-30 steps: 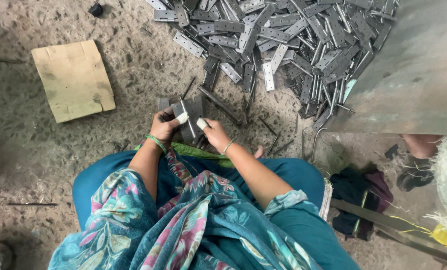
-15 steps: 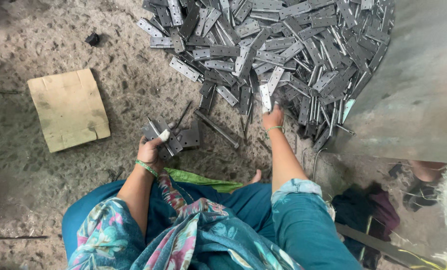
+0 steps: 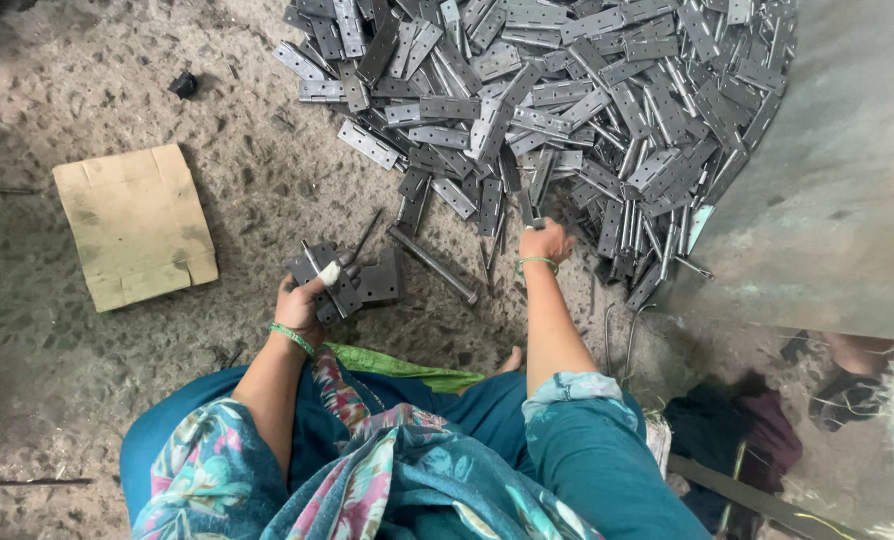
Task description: The person sits on the floor and assembles small metal parts by hand. They pick up metal plates and rods, fit them together, and place the assembled units into a nearby bucket. Another person works nearby on similar parts.
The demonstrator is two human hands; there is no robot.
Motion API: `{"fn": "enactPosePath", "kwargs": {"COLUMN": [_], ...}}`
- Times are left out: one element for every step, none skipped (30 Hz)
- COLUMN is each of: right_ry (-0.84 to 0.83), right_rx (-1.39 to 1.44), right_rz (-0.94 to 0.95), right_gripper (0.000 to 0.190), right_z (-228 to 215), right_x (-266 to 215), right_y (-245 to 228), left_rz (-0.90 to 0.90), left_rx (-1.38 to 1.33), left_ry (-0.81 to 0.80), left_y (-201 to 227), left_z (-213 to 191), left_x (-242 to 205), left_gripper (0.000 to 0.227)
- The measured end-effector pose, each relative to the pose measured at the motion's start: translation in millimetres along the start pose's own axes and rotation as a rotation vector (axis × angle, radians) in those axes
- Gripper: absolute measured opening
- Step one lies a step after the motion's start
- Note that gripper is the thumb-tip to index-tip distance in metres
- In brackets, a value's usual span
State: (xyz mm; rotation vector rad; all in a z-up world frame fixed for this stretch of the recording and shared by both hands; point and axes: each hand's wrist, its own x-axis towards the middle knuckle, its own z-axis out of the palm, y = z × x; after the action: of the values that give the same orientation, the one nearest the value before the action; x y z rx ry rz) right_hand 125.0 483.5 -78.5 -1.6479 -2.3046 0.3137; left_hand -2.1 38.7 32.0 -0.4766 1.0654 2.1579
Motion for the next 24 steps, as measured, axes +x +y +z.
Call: {"fn": "enactPosePath", "kwargs": {"right_ry": [-0.054,-0.108,-0.192,-0.274,-0.358,-0.397,-0.44,-0.483,-0.524,-0.564,-0.608,-0.459,-0.309,-0.152,-0.165,-0.176,-0.184,-0.208,-0.228,-0.249,-0.207,-0.166,-0.122,-0.195], "right_rx": [0.115,0.229,0.514,0.799,1.083,1.128,1.171,1.214,1.194,1.174,1.153,1.038,0.912,0.775,0.698,0.62,0.538,0.592,0.64,0.688,0.7,0.711,0.72,0.724], "right_rz": [0.034,0.067,0.223,0.381,0.541,0.52,0.498,0.475,0.392,0.308,0.221,-0.099,-0.411,-0.715,-0.821,-0.926,-1.028,-1.082,-1.129,-1.176,-1.182,-1.187,-1.188,-1.117], "right_gripper": [0.02,0.019,0.018,0.019,0.021,0.021,0.021,0.021,0.023,0.025,0.028,0.025,0.024,0.023,0.028,0.033,0.039,0.032,0.027,0.021,0.027,0.033,0.04,0.04], "right_z": [-3,-8,-13,-21,-30,-42,-55,-69,-82,-96,-109,-121,-131,-143,-154,-164,-172,-176,-181,-185,-189,-190,-191,-190], "right_x": [-2,-5,-10,-18,-26,-38,-54,-71,-89,-108,-127,-150,-175,-198,-218,-237,-253,-267,-279,-288,-291,-292,-293,-291], "right_y": [0,0,-3,-7,-14,-22,-30,-40,-53,-66,-79,-90,-100,-109,-115,-119,-123,-129,-131,-133,-134,-135,-133,-131], "left_rz": [0.001,0.002,0.008,0.013,0.022,0.036,0.053,0.069,0.081,0.094,0.039,-0.016,0.074,0.164,0.153,0.142,0.143,0.143,0.138,0.149,0.16,0.172,0.197,0.222], "left_rx": [-0.001,-0.003,0.013,0.028,0.043,0.067,0.089,0.111,0.136,0.161,0.168,0.173,0.243,0.315,0.252,0.188,0.179,0.17,0.162,0.147,0.131,0.114,0.133,0.151], "left_ry": [-0.001,-0.002,-0.008,-0.014,-0.018,-0.024,-0.027,-0.031,-0.039,-0.048,-0.016,0.014,0.06,0.107,0.108,0.109,0.099,0.089,0.072,0.045,0.011,-0.022,-0.044,-0.066], "left_y": [-1,-4,-6,-10,-13,-18,-24,-30,-37,-45,-54,-63,-69,-74,-76,-77,-75,-72,-69,-65,-61,-56,-55,-54], "left_z": [-1,-4,-8,-13,-18,-23,-29,-35,-39,-43,-46,-46,-44,-40,-38,-34,-32,-31,-31,-31,-30,-29,-27,-26], "left_x": [1,2,4,6,10,16,22,28,33,37,39,41,43,43,41,37,32,27,20,14,10,7,4,2], "left_gripper": [0.03,0.029,0.028,0.026,0.025,0.025,0.025,0.025,0.03,0.034,0.042,0.05,0.062,0.075,0.076,0.077,0.07,0.062,0.056,0.054,0.053,0.052,0.051,0.051]}}
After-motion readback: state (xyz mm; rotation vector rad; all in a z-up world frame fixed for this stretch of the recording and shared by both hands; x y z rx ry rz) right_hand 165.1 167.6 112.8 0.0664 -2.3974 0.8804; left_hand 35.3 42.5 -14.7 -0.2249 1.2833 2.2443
